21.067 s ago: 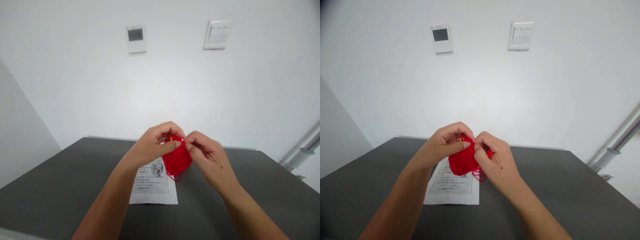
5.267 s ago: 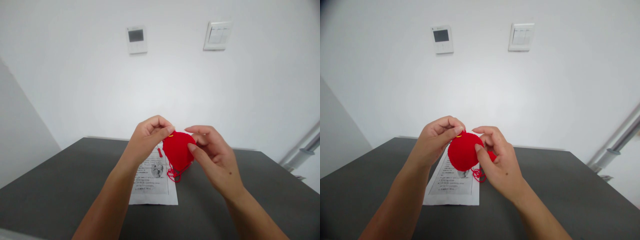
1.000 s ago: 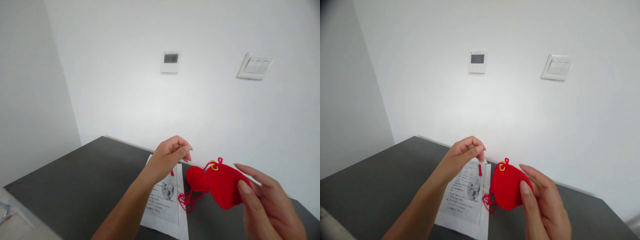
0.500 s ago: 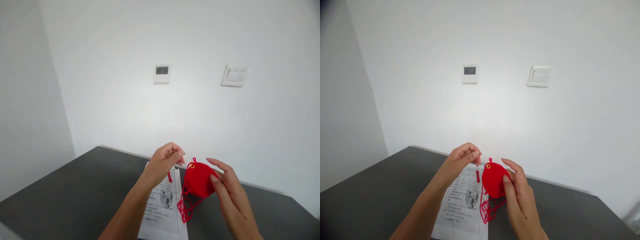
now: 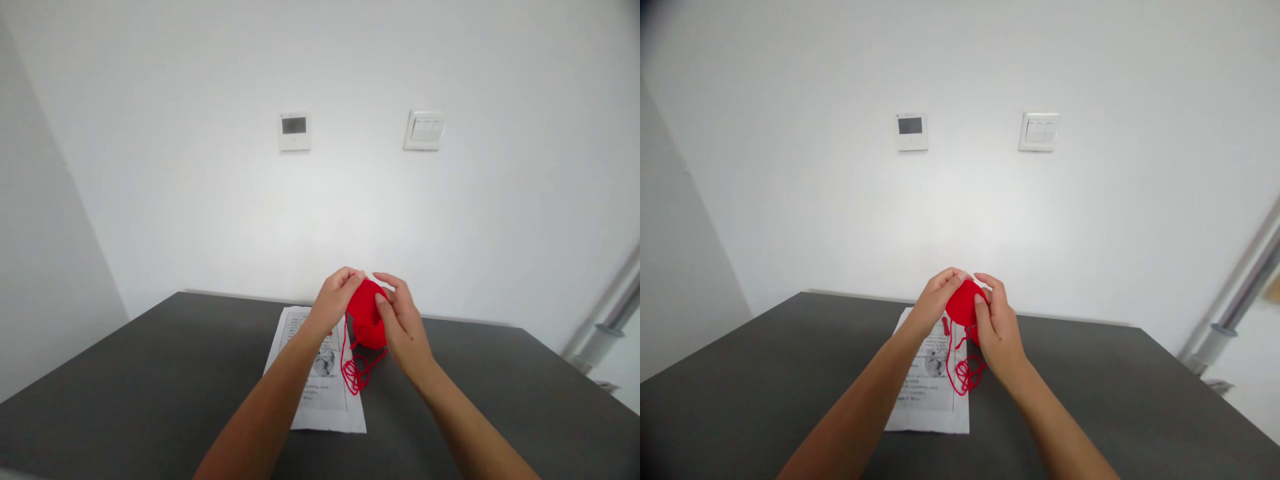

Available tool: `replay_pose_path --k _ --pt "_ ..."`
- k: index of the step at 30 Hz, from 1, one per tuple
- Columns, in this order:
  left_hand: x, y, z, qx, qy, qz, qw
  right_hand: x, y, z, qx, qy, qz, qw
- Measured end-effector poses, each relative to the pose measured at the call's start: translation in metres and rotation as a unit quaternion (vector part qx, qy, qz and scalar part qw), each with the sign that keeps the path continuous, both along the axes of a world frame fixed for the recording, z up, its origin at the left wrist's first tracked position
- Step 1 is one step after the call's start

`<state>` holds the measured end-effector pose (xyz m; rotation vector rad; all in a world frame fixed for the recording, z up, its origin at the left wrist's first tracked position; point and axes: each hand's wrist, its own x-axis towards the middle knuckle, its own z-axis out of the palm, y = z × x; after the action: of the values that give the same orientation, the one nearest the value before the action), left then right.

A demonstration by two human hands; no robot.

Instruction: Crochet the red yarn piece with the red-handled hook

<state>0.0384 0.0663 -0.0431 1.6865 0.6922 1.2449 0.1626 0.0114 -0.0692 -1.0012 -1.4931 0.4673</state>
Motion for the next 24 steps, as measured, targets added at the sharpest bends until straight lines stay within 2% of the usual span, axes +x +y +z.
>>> replay_pose_path --k 2,5,7,10,12,15,19,24 --pt "0.006 0.013 -0.014 0.006 0.015 -0.006 1.0 0.0 0.011 -0.014 -0.005 -0.001 -0.007 1.0" --pt "0.007 0.019 -0.04 0.02 0.06 0.03 0.998 0.001 0.022 -0.039 -0.025 -0.007 -0.016 1.0" --pt "0.003 0.014 -0.059 0.009 0.072 0.044 0.996 0.001 0.023 -0.055 -0.043 -0.016 -0.024 0.999" --pt "-0.005 0.003 -0.088 0.012 0.054 0.048 0.997 0.001 0.019 -0.079 -0.015 -0.045 -0.035 0.998" --pt "-0.008 -0.001 -0.107 -0.017 0.026 0.044 0.999 0.002 0.018 -0.094 -0.001 -0.066 -0.022 0.998" --pt "-0.009 0.001 -0.13 -0.07 0.011 0.045 0.996 0.003 0.018 -0.114 -0.029 -0.085 0.008 0.996" --pt "-0.008 0.009 -0.141 -0.1 0.027 0.036 0.994 0.005 0.022 -0.127 -0.043 -0.086 -0.011 0.995" --pt "-0.006 0.01 -0.147 -0.142 -0.01 0.024 0.99 0.006 0.025 -0.132 -0.077 -0.101 -0.028 0.991"
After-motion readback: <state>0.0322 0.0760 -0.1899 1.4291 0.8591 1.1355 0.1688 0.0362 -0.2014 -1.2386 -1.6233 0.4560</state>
